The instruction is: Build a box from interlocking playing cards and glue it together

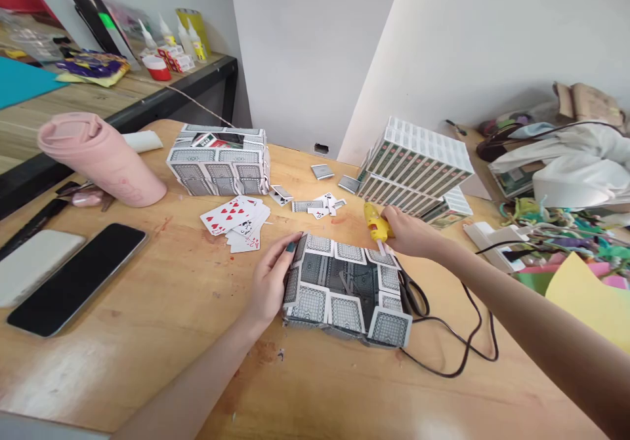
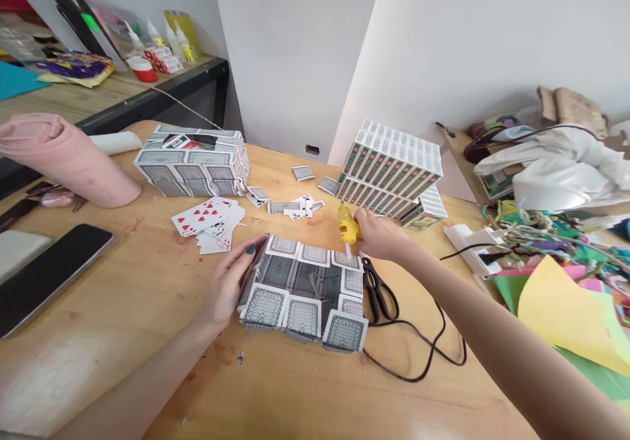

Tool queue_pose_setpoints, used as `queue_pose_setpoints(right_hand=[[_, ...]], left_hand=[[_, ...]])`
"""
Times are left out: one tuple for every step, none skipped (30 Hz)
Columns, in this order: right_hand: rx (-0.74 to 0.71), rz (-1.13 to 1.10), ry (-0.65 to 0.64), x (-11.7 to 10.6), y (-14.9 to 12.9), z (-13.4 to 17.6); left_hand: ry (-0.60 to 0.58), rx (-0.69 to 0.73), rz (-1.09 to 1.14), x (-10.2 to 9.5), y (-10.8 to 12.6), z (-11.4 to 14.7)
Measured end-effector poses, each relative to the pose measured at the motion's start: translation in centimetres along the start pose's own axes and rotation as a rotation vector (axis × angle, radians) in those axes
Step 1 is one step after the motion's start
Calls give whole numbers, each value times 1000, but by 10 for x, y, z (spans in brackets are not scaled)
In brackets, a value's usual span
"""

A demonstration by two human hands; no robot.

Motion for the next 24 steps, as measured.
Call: queue_pose_setpoints(right_hand=[[0, 24, 11, 5, 4, -4], [10, 53, 26, 8, 7, -8], [21, 87, 44, 10, 10, -11], [32, 123, 60, 12, 13, -14], [38, 158, 68, 14, 15, -16], [35, 191, 68, 15, 17, -18], [24, 220, 63, 17, 18, -20], [2, 244, 54, 18, 19, -22], [-28, 263, 47, 19, 19, -23], [-61, 274, 41, 20, 19, -24], [-95, 278, 38, 21, 20, -24], [-126, 274, 36, 21, 21, -23], [-150, 261, 32, 21, 22, -22], [-166, 240, 27, 21, 24, -20], [-173, 209, 26, 19, 27, -17], [-176, 169, 34, 16, 29, -14], [-178, 113, 57, 10, 29, -9], [-172, 37, 96, 3, 29, -2], [-167, -59, 147, -6, 25, 7], [-149, -199, 216, -16, 20, 18], [-98, -375, 280, -26, 13, 30], [-26, -577, 317, -33, 5, 43], [25, -750, 293, -36, -8, 55], [38, -908, 251, -36, -24, 66]], left_hand=[[-4, 4, -16, 0, 1, 0], [-9, 5, -29, 0, 1, 0], [-12, 2, -37, -1, 1, 0], [-13, -3, -41, -1, 0, 0], [-13, -7, -42, -1, 0, 0], [-10, -10, -41, -2, -1, 0], [-7, -11, -41, -2, -1, -1], [-4, -12, -43, -3, -1, -1], [-4, -12, -47, -3, -1, -1], [-5, -11, -50, -3, -1, -2], [-7, -12, -54, -4, -2, -2], [-9, -12, -58, -4, -2, -2], [-10, -11, -61, -4, -2, -3], [-10, -9, -64, -4, -2, -3], [-11, -7, -67, -4, -2, -3], [-14, -4, -72, -4, -2, -3], [-17, 1, -81, -4, -2, -3], [-23, 9, -94, -4, -2, -3], [-29, 18, -110, -3, -1, -2], [-34, 30, -130, -3, -1, -2], [-38, 41, -150, -3, 0, -2], [-40, 52, -169, -2, 0, -2], [-40, 63, -185, -2, 1, -2], [-39, 71, -197, -2, 1, -1]])
Point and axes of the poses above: each hand's wrist, its own z-axis away from the middle knuckle, its own x-axis out of the palm, y = z × x, the point moved 4 cm from there along -z, towards the middle knuckle, and after that the axes turned 9 degrees about -y, right-handed, at the moved point
